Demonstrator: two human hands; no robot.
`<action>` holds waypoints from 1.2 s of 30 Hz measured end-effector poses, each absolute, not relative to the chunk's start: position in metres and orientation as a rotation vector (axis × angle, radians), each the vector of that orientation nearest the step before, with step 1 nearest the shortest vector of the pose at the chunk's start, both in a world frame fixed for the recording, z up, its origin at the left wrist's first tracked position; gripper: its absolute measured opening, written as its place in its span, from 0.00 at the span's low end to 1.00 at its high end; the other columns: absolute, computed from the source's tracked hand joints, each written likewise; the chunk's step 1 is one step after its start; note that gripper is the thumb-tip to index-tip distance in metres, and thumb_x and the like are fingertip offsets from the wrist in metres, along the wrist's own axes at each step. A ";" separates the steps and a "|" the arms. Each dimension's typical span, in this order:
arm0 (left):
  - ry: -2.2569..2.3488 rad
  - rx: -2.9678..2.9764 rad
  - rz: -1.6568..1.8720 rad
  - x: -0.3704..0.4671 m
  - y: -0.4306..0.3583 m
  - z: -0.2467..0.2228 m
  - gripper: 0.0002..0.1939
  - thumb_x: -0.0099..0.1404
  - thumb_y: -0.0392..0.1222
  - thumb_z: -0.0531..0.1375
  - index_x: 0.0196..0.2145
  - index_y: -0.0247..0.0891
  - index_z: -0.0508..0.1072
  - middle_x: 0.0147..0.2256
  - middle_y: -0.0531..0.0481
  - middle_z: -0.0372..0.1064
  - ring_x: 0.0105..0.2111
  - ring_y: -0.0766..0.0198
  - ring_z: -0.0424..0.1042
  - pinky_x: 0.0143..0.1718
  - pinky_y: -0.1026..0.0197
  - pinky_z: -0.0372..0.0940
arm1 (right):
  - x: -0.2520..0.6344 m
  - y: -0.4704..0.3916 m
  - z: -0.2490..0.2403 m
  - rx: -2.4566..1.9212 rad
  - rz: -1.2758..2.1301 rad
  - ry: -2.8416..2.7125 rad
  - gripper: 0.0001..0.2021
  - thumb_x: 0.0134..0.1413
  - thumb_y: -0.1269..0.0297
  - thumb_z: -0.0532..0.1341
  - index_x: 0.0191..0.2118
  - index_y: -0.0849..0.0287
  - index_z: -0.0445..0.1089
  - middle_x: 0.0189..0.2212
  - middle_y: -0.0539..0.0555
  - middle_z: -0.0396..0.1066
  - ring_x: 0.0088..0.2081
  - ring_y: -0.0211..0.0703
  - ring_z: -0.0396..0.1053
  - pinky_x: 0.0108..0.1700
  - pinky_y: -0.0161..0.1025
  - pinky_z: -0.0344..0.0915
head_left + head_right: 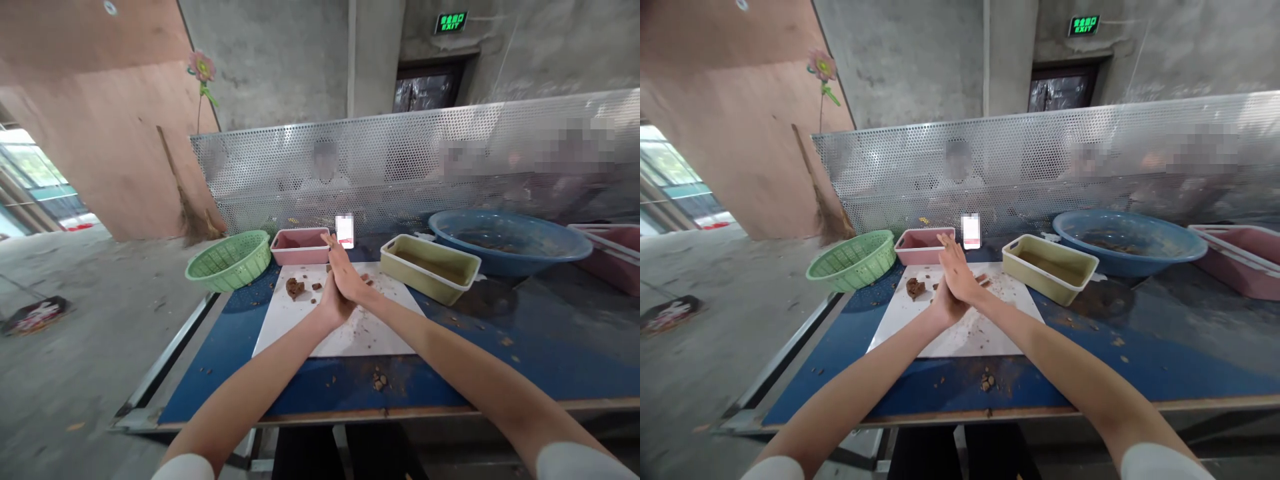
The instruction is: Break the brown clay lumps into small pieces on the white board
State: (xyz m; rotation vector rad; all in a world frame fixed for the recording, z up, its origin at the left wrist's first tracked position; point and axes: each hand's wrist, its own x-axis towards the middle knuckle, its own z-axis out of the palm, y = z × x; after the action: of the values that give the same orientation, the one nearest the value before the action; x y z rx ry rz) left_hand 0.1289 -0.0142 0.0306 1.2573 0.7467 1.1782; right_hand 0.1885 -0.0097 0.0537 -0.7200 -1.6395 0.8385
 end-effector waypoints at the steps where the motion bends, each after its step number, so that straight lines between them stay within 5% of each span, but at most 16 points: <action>1: 0.717 1.204 1.197 0.128 -0.011 0.034 0.27 0.80 0.58 0.41 0.56 0.42 0.71 0.50 0.41 0.77 0.50 0.51 0.78 0.50 0.44 0.76 | 0.191 -0.005 0.059 -0.723 0.820 -1.651 0.33 0.65 0.46 0.60 0.73 0.40 0.58 0.74 0.49 0.55 0.78 0.54 0.38 0.74 0.60 0.42; 4: 0.733 0.924 1.341 0.118 0.000 0.039 0.11 0.74 0.48 0.59 0.46 0.39 0.73 0.38 0.45 0.78 0.38 0.58 0.79 0.42 0.54 0.76 | 0.209 0.007 0.067 -0.799 0.561 -1.829 0.30 0.70 0.47 0.54 0.73 0.49 0.58 0.76 0.54 0.50 0.77 0.55 0.38 0.75 0.58 0.36; 8: 0.849 0.846 1.396 0.098 0.005 0.035 0.17 0.64 0.47 0.69 0.46 0.39 0.70 0.27 0.55 0.72 0.22 0.68 0.71 0.25 0.66 0.65 | 0.250 0.023 0.056 -1.259 0.012 -1.860 0.23 0.74 0.54 0.50 0.65 0.59 0.65 0.61 0.66 0.70 0.64 0.60 0.62 0.66 0.58 0.51; 12: 0.900 0.707 1.290 0.083 0.005 0.026 0.15 0.66 0.52 0.64 0.43 0.41 0.69 0.19 0.61 0.60 0.12 0.72 0.54 0.15 0.68 0.44 | 0.282 0.037 0.028 -1.518 -0.034 -2.161 0.16 0.72 0.61 0.53 0.55 0.62 0.72 0.47 0.65 0.77 0.54 0.60 0.69 0.60 0.55 0.54; 16: 0.877 0.673 1.225 0.079 0.007 0.026 0.09 0.67 0.48 0.61 0.38 0.41 0.68 0.14 0.65 0.48 0.11 0.72 0.43 0.15 0.67 0.37 | 0.287 0.042 0.006 -1.520 0.030 -2.274 0.14 0.70 0.58 0.60 0.53 0.61 0.74 0.46 0.63 0.78 0.54 0.60 0.71 0.60 0.54 0.55; 20: 0.815 0.700 1.163 0.083 0.002 0.033 0.06 0.65 0.43 0.61 0.35 0.41 0.68 0.13 0.66 0.44 0.11 0.72 0.40 0.15 0.67 0.36 | 0.282 0.045 0.002 -1.511 0.050 -2.313 0.09 0.70 0.62 0.61 0.47 0.58 0.77 0.49 0.64 0.77 0.57 0.60 0.70 0.61 0.53 0.56; 36: 0.684 0.684 1.132 0.087 -0.009 0.036 0.09 0.68 0.48 0.57 0.33 0.41 0.68 0.12 0.64 0.43 0.10 0.72 0.39 0.15 0.67 0.36 | 0.284 0.054 -0.006 -1.515 0.070 -2.328 0.08 0.66 0.68 0.60 0.36 0.57 0.77 0.39 0.64 0.80 0.45 0.55 0.74 0.50 0.45 0.65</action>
State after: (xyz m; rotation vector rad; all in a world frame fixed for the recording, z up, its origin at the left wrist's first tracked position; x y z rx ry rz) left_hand 0.0866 -0.0085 0.0363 0.6844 0.6842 1.1324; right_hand 0.2844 0.0542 -0.0063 -1.5153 -2.3282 0.0699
